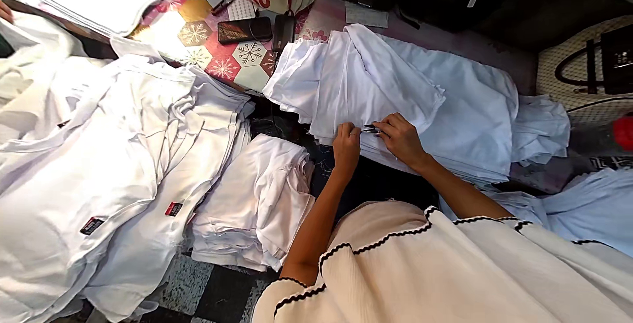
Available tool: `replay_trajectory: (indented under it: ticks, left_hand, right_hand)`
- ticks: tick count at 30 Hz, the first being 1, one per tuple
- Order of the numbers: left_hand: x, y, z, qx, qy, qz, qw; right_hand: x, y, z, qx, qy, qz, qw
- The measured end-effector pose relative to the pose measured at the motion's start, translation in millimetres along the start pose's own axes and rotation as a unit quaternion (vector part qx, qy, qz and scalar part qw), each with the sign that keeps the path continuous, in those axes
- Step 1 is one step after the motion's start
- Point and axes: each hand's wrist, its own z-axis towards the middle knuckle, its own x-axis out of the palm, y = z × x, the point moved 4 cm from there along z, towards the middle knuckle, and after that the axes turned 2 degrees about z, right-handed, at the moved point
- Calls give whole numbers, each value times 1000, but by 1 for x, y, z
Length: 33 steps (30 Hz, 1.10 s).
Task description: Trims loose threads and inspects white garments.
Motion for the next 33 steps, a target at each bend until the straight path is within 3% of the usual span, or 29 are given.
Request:
replay_trajectory:
  ticks: [9, 16, 25, 33]
  left_hand:
    - [7, 7, -4, -18, -13, -24, 999]
    - [4, 8, -18, -100, 8, -153, 983]
    - [9, 7, -6, -18, -36, -23, 999]
    - [1, 11, -11, -104, -5, -157, 982]
  right_hand:
    - [7, 2, -3, -15, -1, -27, 1000]
    - [11, 8, -4, -31, -1, -33, 999]
    - [10, 6, -3, -20, 0, -43, 999]
    - [15, 10, -4, -28, -12, -40, 999]
